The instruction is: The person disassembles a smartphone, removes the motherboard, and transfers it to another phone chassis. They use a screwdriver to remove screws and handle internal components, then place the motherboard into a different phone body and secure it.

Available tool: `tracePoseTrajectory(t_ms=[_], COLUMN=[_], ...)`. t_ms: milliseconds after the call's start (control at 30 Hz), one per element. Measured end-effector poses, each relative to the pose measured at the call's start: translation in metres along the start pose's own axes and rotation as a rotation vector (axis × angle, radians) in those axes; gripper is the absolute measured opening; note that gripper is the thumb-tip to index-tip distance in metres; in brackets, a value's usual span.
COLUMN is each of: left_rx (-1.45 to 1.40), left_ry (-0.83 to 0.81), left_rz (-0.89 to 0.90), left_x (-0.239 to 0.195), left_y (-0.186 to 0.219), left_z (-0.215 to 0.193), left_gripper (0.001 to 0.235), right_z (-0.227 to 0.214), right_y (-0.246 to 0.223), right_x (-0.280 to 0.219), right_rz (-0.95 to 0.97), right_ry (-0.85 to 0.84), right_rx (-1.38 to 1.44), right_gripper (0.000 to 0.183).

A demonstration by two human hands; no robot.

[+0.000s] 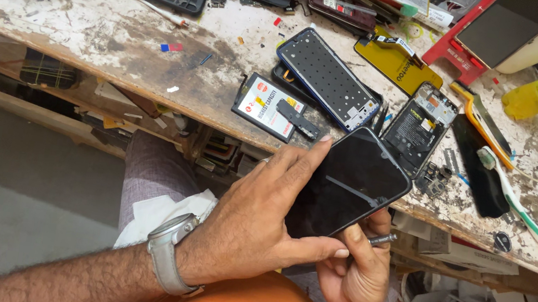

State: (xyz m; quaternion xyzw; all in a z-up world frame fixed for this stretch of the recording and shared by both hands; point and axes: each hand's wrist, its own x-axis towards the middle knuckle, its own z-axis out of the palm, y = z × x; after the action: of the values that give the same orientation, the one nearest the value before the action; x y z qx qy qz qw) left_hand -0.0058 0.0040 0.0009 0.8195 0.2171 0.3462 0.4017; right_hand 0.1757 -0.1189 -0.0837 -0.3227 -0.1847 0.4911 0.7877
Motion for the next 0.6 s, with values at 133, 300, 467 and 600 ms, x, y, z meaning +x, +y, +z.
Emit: tracePoseTrajectory(t_ms=[133,300,467,600], left_rx=[0.002,-0.011,-0.034,-0.031], left_ry=[0.031,0.048,0.048,0.119], left_rz=[0.015,-0.021,-0.078,-0.049], left_x=[-0.003,-0.007,-0.010,-0.014], left_y=[-0.005,-0.015,-0.027,-0.036], left_z=[-0.007,-0.020,-0.037,-0.050], left_gripper=[0.108,0.108,0.109,0.107], right_z=[0.005,0.017,0.028,0.036], right_y=[0.005,0.014,0.026,0.035], right_x=[0.002,0.010,0.021,0.030], right_rz=[0.003,0.029,0.069,0.096], right_ry=[-0.008,-0.031,-0.062,-0.062], right_rx=[-0.008,-0.050,-0.067,-0.081], right_gripper=[0.040,0.044,0.043,0.043])
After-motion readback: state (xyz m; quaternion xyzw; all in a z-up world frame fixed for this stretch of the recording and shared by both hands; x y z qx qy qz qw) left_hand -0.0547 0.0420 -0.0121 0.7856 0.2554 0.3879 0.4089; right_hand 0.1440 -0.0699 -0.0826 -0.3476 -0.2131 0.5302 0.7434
